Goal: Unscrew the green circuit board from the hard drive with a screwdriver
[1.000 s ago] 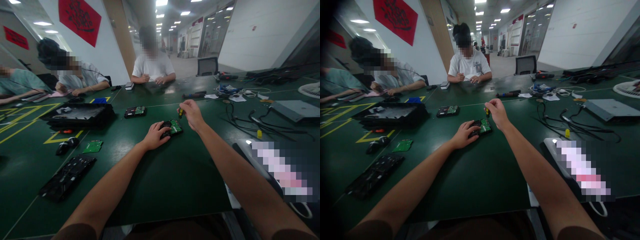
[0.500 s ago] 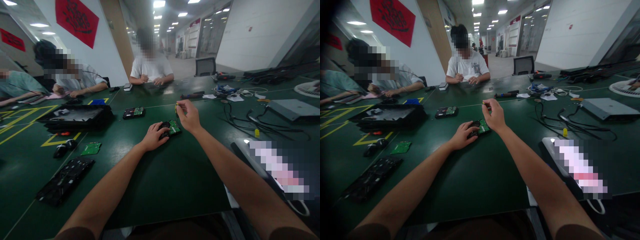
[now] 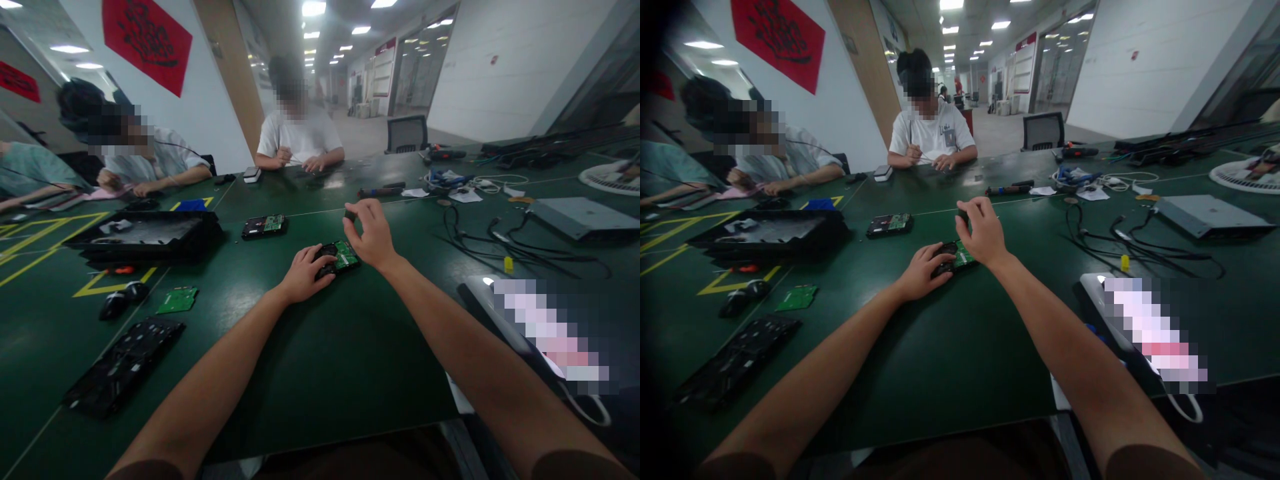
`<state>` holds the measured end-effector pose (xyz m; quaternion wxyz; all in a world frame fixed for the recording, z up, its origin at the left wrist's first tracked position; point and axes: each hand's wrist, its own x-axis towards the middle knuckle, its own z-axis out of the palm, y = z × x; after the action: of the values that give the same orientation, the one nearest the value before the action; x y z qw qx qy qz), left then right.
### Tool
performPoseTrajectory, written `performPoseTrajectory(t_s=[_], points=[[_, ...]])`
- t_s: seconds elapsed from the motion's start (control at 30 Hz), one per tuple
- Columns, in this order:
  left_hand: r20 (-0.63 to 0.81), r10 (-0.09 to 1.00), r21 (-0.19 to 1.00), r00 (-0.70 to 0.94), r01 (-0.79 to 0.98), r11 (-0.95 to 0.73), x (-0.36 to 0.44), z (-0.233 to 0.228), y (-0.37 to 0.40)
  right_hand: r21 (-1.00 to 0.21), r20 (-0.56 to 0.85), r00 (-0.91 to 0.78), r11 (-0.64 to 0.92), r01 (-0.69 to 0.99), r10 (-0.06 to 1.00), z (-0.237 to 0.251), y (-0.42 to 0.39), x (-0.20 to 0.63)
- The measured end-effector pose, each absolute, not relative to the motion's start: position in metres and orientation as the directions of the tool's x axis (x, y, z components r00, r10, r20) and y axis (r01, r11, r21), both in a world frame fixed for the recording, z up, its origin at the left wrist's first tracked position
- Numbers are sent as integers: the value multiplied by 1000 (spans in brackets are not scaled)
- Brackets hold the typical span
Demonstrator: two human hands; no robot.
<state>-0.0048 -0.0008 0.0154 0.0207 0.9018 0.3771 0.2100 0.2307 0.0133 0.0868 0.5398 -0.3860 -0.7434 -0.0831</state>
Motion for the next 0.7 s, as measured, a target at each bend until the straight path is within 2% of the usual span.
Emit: performPoseTrajectory(t_s=[0.27, 0.4, 0.57, 0.7], points=[[355, 693, 195, 627, 676, -711, -5, 15, -1, -202, 874, -210, 721, 663, 439, 93, 12, 231], [359, 695, 200, 622, 676, -709, -5, 14, 0, -203, 859, -221, 704, 681, 461, 93, 10, 230], [342, 700, 211, 627, 675, -707, -5, 15, 0, -251, 853, -143, 636, 730, 502, 92, 10, 232], [346, 705, 218, 619, 678, -702, -4, 15, 0, -232, 850, -159, 627, 743, 502, 91, 11, 234]])
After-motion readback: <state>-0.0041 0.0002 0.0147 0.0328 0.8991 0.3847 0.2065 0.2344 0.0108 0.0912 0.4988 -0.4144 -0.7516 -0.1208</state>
